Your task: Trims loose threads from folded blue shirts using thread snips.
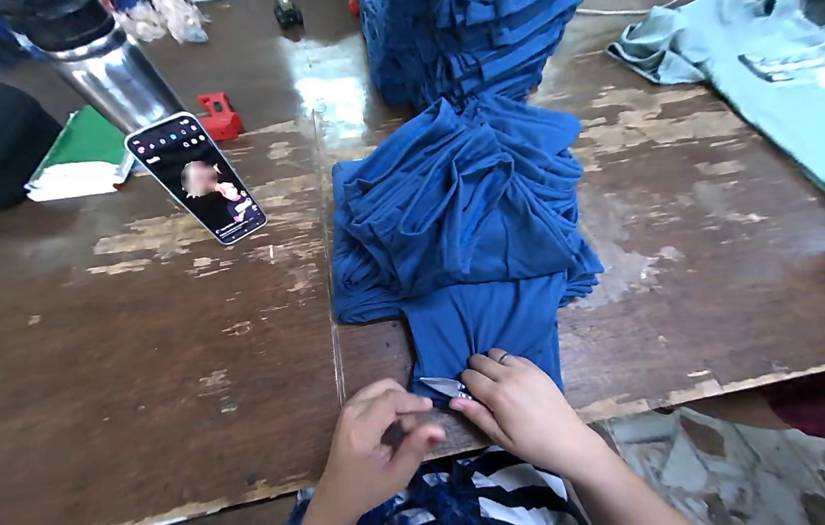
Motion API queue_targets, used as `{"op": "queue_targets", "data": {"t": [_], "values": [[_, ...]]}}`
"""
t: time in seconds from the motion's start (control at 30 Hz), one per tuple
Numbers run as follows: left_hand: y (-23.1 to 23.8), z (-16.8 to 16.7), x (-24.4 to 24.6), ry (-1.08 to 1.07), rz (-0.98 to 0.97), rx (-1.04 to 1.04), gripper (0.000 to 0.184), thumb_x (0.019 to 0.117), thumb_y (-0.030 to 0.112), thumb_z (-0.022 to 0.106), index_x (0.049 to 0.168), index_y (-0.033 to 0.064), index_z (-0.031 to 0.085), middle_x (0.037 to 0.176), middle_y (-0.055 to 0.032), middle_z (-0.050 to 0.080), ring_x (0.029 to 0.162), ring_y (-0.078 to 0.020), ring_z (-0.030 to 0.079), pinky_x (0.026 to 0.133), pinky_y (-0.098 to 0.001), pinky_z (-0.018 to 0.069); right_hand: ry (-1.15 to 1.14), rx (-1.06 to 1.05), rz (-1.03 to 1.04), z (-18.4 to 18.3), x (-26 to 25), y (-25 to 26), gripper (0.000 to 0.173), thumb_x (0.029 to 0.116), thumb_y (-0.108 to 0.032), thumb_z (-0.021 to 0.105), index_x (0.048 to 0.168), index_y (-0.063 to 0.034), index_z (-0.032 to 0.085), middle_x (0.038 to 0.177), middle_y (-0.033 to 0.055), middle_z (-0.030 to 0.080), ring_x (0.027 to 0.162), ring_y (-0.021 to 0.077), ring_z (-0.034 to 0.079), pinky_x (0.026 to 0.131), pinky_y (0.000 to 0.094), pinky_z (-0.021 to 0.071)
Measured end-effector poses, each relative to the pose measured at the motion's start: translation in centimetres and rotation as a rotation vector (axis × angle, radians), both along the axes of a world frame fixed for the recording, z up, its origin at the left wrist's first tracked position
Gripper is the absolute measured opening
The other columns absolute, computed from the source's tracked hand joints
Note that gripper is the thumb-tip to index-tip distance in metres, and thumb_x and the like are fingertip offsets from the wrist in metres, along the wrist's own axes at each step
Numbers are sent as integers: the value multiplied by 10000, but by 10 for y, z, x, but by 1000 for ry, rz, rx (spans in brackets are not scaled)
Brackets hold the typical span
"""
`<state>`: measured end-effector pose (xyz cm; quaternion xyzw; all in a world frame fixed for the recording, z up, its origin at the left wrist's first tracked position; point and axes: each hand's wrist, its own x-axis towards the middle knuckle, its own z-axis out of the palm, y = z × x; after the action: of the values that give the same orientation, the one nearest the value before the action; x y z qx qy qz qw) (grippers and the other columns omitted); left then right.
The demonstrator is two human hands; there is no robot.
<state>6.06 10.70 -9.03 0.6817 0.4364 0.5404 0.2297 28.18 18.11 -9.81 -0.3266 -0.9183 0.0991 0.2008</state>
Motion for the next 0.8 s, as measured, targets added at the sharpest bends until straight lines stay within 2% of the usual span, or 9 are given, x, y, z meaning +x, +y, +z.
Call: {"op": "queue_targets", "data": {"t": [0.07, 0.13, 0.2, 0.27, 0.37, 0.43, 0.53, 0.63, 0.8], "values": [[-2, 4, -7, -25, -71, -49, 439, 958, 556, 635, 1095, 139, 665, 802, 63, 656, 764, 8, 634, 723, -160, 544, 78, -64, 19, 1, 5, 2, 620, 1074, -548, 282, 823, -91, 618, 785, 89, 628, 765, 272, 639, 658, 417, 521], [-2, 4, -10, 54, 18, -107, 551, 874, 595, 724, 1162, 126, 681, 1011, 10, 713, 958, -36, 662, 835, -205, 562, 160, -168, 50, 2, 13, 3, 608, 1082, -554, 261, 835, -90, 569, 773, 79, 569, 757, 236, 592, 695, 388, 492], [0, 2, -5, 197, 128, -203, 641, 832, 514, 795, 1284, 79, 667, 1251, -102, 670, 1106, -112, 627, 877, -231, 535, 224, -235, 75, 3, 19, 4, 599, 1085, -553, 256, 844, -90, 550, 763, 64, 528, 752, 199, 555, 701, 350, 465], [3, 0, 3, 315, 179, -262, 584, 850, 344, 795, 1343, 63, 655, 1339, -152, 648, 1179, -202, 640, 920, -293, 553, 264, -263, 91, 1, 22, 4, 590, 1087, -549, 254, 850, -91, 540, 768, 59, 512, 760, 182, 543, 710, 329, 454], [5, -2, 11, 326, 180, -236, 346, 888, 112, 700, 1229, 59, 729, 1207, -117, 722, 1102, -193, 692, 943, -280, 558, 298, -286, 98, -1, 25, 3, 565, 1087, -539, 281, 848, -93, 532, 773, 54, 502, 768, 168, 531, 732, 315, 441], [6, -3, 10, 303, 154, -188, 237, 898, 64, 631, 1086, 65, 776, 1066, -77, 754, 1025, -137, 707, 946, -232, 544, 327, -304, 102, -1, 28, 3, 552, 1087, -534, 306, 849, -91, 533, 775, 49, 503, 778, 154, 531, 749, 299, 443], [2, 0, 0, 264, 97, -135, 101, 939, 143, 690, 955, 85, 772, 928, -13, 742, 927, -53, 685, 885, -163, 540, 403, -346, 124, -1, 33, 6, 529, 1092, -514, 321, 846, -89, 519, 772, 41, 487, 784, 121, 527, 782, 276, 447], [-5, 5, -16, 285, 30, -121, 93, 927, 162, 704, 884, 111, 769, 854, 30, 742, 893, -47, 677, 861, -176, 533, 477, -396, 152, -3, 37, 9, 523, 1096, -507, 315, 838, -90, 497, 764, 35, 462, 773, 101, 507, 766, 256, 432], [-13, 2, -26, 341, 117, -149, 143, 970, 228, 674, 952, 137, 783, 923, 59, 768, 1054, -66, 667, 1000, -213, 485, 530, -453, 163, -5, 40, 11, 545, 1094, -526, 300, 828, -89, 487, 777, 32, 457, 785, 91, 501, 757, 237, 424]]}}
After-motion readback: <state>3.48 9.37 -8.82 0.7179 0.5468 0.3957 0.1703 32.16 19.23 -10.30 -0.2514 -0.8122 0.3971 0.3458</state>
